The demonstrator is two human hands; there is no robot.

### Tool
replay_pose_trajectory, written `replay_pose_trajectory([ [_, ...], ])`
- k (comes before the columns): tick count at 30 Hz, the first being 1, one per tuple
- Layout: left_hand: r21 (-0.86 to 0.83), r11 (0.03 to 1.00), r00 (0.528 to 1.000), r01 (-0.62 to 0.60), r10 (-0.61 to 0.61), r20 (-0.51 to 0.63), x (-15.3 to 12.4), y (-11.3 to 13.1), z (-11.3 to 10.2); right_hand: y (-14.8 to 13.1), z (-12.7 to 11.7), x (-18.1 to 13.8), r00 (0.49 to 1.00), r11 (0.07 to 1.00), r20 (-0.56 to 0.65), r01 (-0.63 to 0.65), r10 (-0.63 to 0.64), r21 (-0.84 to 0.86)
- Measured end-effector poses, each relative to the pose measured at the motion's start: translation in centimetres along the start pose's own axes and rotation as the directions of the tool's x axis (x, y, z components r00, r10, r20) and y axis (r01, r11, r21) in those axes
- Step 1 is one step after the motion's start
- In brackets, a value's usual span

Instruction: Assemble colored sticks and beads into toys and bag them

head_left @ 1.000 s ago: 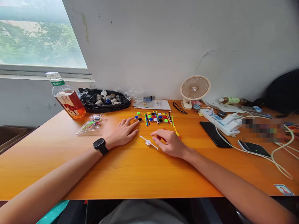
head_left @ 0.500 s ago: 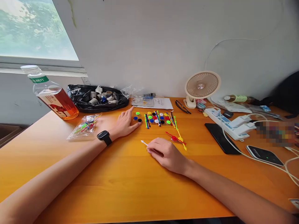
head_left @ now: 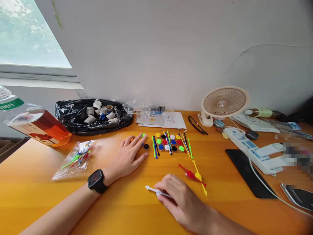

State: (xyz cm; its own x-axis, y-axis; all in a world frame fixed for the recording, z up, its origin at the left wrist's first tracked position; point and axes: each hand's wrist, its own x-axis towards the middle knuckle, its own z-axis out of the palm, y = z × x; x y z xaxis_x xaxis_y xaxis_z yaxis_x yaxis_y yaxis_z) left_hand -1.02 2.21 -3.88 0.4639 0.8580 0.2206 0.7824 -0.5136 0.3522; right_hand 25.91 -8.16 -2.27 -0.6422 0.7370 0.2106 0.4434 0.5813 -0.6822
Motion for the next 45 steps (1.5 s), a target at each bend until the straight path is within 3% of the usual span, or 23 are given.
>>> replay_pose_trajectory([
  [14, 0.011, 1.000, 0.997, -0.028, 0.028, -0.070, 0.2, -0.2, 0.7, 2.4, 1.1, -0.2, 0.992, 0.963, -0.077, 0.079, -0.102, -0.257],
  [18, 0.001, 0.999, 0.996, -0.037, 0.037, -0.076, 0.2, -0.1, 0.4, 1.6, 0.4, 0.0, 0.996, 0.983, -0.064, 0.058, -0.070, -0.174],
  [26, -0.056, 0.994, 0.993, -0.089, 0.084, -0.089, 0.3, 0.2, -0.1, 1.1, 0.1, 0.0, 0.977, 0.977, -0.130, -0.147, 0.168, 0.155],
  [30, -0.109, 0.987, 0.991, -0.115, 0.106, -0.080, 0.1, 0.4, -0.2, 1.1, 0.2, 0.1, 0.968, 0.973, -0.172, -0.157, 0.185, 0.167],
  [35, -0.083, 0.981, 0.983, -0.177, 0.171, -0.070, 0.0, 0.6, -0.3, 0.7, -0.1, 0.1, 0.970, 0.990, -0.196, -0.135, 0.141, 0.047],
  [38, -0.106, 0.978, 0.983, -0.181, 0.176, -0.057, -0.1, 0.9, -0.6, 0.7, -0.4, 0.0, 0.976, 0.986, -0.211, -0.080, 0.048, -0.146],
  [42, -0.123, 0.973, 0.980, -0.198, 0.193, -0.053, -0.2, 1.3, -1.0, 0.5, -0.8, -0.4, 0.976, 0.880, -0.216, -0.081, -0.025, -0.469],
  [45, -0.122, 0.968, 0.975, -0.219, 0.213, -0.062, -0.4, 1.5, -1.2, 0.3, -1.3, -0.6, 0.969, 0.794, -0.245, -0.135, -0.018, -0.593],
])
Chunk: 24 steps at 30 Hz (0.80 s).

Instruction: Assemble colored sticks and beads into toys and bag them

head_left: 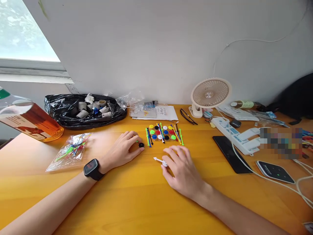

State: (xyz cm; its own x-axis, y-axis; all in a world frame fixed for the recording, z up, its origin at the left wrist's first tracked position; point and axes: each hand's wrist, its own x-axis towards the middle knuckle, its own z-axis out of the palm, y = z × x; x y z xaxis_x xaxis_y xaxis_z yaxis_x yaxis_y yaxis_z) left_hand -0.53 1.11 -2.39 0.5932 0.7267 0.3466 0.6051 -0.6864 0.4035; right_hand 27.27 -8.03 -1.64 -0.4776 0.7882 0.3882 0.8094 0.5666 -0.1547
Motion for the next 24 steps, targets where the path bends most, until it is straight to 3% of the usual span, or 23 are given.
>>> replay_pose_trajectory([
  [7, -0.084, 0.996, 0.998, -0.030, 0.034, 0.048, -0.3, 0.3, -0.2, 1.8, -0.8, -0.8, 0.988, 0.989, 0.084, -0.126, 0.132, -0.076],
  [14, -0.144, 0.989, 0.998, -0.021, 0.029, 0.050, -0.3, 0.5, -0.8, 6.2, -2.0, -3.8, 0.987, 0.967, 0.049, -0.138, 0.151, -0.216],
  [19, -0.156, 0.988, 0.999, -0.004, 0.012, 0.045, -0.3, -0.2, -0.1, 9.2, -3.6, -5.0, 0.981, 0.931, 0.021, -0.177, 0.194, -0.320],
  [22, -0.119, 0.992, 0.999, 0.037, -0.038, -0.008, -0.1, -0.4, 0.4, 8.9, -4.2, -5.0, 0.981, 0.922, -0.057, -0.196, 0.188, -0.333],
  [24, -0.077, 0.996, 0.998, 0.053, -0.056, -0.037, -0.1, -0.2, 0.4, 7.3, -4.2, -4.7, 0.987, 0.942, -0.092, -0.153, 0.131, -0.299],
])
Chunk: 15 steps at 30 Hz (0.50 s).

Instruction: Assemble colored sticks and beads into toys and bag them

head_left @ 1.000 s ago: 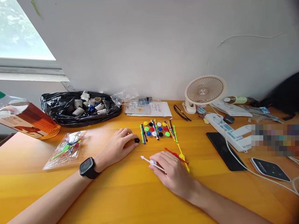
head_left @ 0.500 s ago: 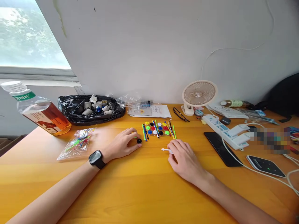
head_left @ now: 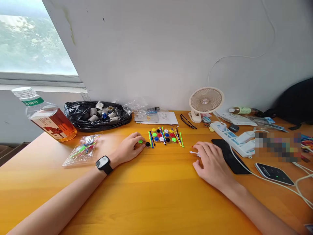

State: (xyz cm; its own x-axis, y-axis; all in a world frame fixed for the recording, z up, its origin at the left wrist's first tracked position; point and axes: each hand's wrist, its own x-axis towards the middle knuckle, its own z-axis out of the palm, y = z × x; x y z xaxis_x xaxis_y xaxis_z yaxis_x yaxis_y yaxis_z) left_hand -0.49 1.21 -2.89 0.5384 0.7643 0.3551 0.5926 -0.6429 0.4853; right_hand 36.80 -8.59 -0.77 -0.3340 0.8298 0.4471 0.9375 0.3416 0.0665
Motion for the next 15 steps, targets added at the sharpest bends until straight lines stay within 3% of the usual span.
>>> replay_pose_trajectory([
  [2, 0.049, 0.999, 1.000, -0.021, 0.021, 0.000, 0.0, 0.4, -0.2, -2.6, -0.2, 0.1, 0.996, 0.991, -0.017, 0.089, -0.087, 0.102],
  [7, 0.126, 0.989, 0.996, -0.081, 0.076, 0.047, 0.0, 1.0, -0.3, -9.3, 1.1, 1.5, 0.948, 0.887, 0.081, 0.254, -0.306, 0.386],
  [12, 0.208, 0.975, 0.997, 0.074, -0.072, -0.017, 0.0, 0.7, 0.1, -11.5, 3.4, 4.2, 0.953, 0.883, 0.133, 0.191, -0.271, 0.428],
  [15, 0.207, 0.978, 0.999, 0.038, -0.037, -0.008, 0.0, 1.0, 0.1, -11.7, 3.9, 5.1, 0.960, 0.895, 0.154, 0.150, -0.233, 0.420],
])
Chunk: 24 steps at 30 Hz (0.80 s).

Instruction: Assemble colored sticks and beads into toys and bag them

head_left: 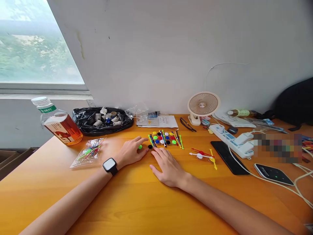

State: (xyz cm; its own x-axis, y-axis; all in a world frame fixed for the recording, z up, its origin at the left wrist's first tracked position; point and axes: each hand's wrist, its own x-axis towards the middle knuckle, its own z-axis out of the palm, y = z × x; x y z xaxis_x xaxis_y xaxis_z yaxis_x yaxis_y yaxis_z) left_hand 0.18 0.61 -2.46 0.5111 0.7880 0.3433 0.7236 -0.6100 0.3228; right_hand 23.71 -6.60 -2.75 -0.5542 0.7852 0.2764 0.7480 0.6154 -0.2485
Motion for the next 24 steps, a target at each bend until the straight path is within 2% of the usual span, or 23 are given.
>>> replay_pose_trajectory([
  [3, -0.012, 0.997, 0.996, -0.072, 0.073, 0.043, 0.0, 0.3, -0.1, -0.1, -0.2, 0.2, 1.000, 1.000, 0.013, 0.012, -0.012, -0.002],
  [5, 0.007, 0.998, 0.997, -0.066, 0.065, 0.046, 0.1, 0.4, -0.1, -0.2, -0.4, 0.1, 0.999, 1.000, 0.020, 0.028, -0.028, -0.006],
  [12, 0.120, 0.974, 0.981, 0.190, -0.185, -0.052, 1.8, 0.2, 0.9, -0.5, -0.7, -0.3, 0.995, 0.994, 0.005, 0.100, -0.100, -0.054],
  [17, 0.070, 0.960, 0.960, 0.271, -0.263, -0.097, 4.0, 0.3, 2.3, -0.8, -0.8, -0.7, 0.975, 0.969, 0.045, 0.220, -0.216, -0.112],
  [21, -0.053, 0.976, 0.968, 0.209, -0.214, -0.130, 3.4, 0.1, 1.8, -0.6, -0.8, -1.6, 0.958, 0.953, 0.027, 0.287, -0.286, -0.097],
  [24, -0.110, 0.990, 0.991, 0.093, -0.103, -0.091, 1.7, -0.7, 0.9, -0.4, -0.8, -2.0, 0.977, 0.978, -0.039, 0.208, -0.208, -0.024],
])
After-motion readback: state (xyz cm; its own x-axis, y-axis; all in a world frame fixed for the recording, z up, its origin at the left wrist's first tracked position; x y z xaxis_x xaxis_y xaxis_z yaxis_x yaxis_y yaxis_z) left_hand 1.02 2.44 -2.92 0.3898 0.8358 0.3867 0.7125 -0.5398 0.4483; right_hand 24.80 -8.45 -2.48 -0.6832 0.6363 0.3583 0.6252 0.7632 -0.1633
